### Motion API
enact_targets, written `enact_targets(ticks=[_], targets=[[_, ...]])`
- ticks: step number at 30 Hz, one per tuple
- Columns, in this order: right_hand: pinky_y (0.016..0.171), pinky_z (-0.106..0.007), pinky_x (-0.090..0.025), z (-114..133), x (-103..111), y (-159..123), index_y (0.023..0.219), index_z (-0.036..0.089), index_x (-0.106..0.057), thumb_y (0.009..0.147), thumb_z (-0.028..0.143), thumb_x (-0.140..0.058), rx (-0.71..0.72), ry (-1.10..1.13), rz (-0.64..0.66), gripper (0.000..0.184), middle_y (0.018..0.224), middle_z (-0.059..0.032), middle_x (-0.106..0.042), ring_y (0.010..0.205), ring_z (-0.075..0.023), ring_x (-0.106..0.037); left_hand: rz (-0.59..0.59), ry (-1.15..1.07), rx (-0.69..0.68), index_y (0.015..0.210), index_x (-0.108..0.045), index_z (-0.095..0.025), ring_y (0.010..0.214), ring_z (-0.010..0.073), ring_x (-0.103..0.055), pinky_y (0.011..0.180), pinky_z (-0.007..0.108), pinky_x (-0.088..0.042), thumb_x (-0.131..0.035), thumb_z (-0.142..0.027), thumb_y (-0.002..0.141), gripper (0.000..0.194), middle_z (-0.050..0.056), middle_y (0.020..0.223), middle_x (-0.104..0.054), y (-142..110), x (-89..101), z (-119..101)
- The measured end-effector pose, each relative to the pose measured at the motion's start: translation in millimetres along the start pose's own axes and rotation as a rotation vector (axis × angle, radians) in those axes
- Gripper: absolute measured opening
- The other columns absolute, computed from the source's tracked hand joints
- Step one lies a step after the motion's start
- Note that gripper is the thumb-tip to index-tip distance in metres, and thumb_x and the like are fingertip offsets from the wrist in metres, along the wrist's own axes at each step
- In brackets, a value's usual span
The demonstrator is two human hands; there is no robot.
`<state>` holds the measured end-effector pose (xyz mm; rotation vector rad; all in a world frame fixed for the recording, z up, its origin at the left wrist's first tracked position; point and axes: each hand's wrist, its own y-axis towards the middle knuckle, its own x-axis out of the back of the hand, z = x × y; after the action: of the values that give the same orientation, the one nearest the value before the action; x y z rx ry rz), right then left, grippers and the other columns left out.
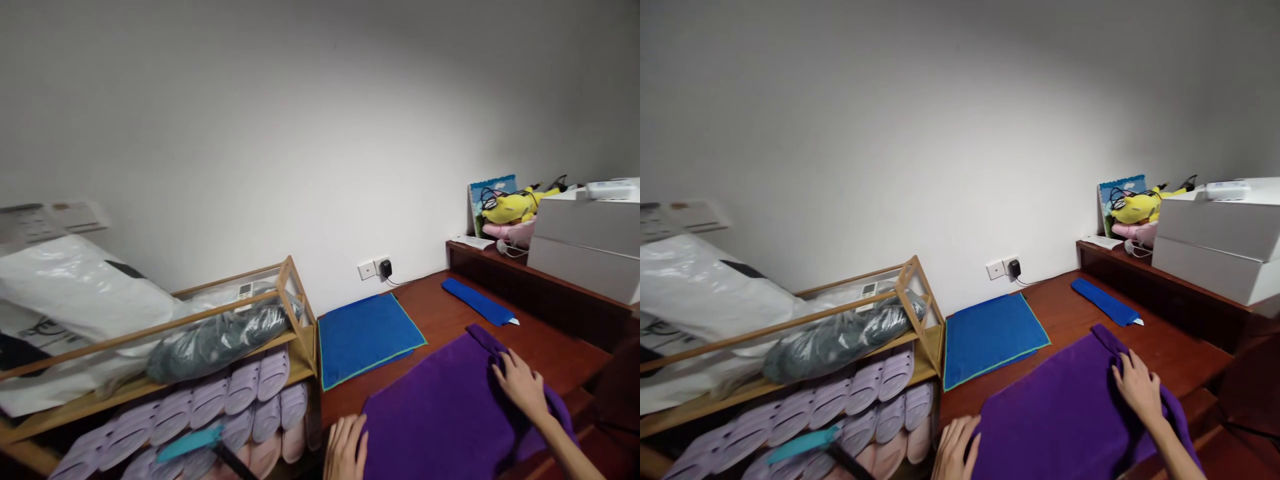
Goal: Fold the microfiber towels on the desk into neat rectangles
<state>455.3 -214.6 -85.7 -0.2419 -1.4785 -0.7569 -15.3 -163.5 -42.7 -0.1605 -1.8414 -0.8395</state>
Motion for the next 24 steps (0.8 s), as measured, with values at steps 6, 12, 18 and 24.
enact_targets(ticks=[6, 12, 18, 24], targets=[[0.099, -0.053, -0.026, 41.5, -20.9, -20.0, 0.131, 0.017, -0.045, 0.085, 0.044, -0.023, 0.006, -0.064, -0.037, 0.058, 0.146, -0.0146, -0.033, 0.135, -0.0296, -0.023, 0.209, -0.043, 0.251, 0.128, -0.049, -0.022, 0.128, 0.0256, -0.039, 0.103, 0.046, -0.033, -0.042, -0.033, 0.086, 0.044, 0.009, 0.136, -0.049, 23.8, -5.8, 2.1], [0.088, -0.048, -0.035, 20.9, -2.3, -21.3, 0.118, 0.017, -0.054, 0.088, 0.044, -0.026, 0.105, -0.122, -0.102, 0.049, 0.123, -0.0156, -0.054, 0.11, -0.0296, -0.05, 0.221, -0.365, 0.109, 0.09, -0.062, -0.024, 0.102, 0.0229, -0.054, 0.09, 0.038, -0.038, -0.04, -0.025, 0.085, 0.022, 0.007, 0.102, -0.063, -7.6, -1.2, -10.7], [0.07, -0.042, -0.041, 23.4, 17.7, -2.0, 0.091, 0.012, -0.059, 0.088, 0.041, -0.029, 0.127, -0.201, -0.119, 0.042, 0.087, -0.0157, -0.062, 0.083, -0.0298, -0.06, 0.226, -0.885, 0.445, 0.072, -0.049, -0.023, 0.067, 0.0164, -0.049, 0.065, 0.027, -0.038, -0.05, -0.055, 0.076, 0.032, -0.002, 0.068, -0.051, -3.8, 11.5, -14.5], [0.065, -0.046, -0.044, 15.1, -19.9, 1.6, 0.098, 0.017, -0.059, 0.085, 0.043, -0.022, 0.097, 0.005, -0.081, 0.047, 0.078, -0.013, -0.062, 0.07, -0.0308, -0.063, 0.208, -1.044, 0.535, 0.071, -0.043, -0.024, 0.062, 0.0125, -0.04, 0.062, 0.025, -0.033, -0.054, -0.07, 0.067, 0.048, -0.006, 0.062, -0.04, 11.8, 27.9, 26.4]])
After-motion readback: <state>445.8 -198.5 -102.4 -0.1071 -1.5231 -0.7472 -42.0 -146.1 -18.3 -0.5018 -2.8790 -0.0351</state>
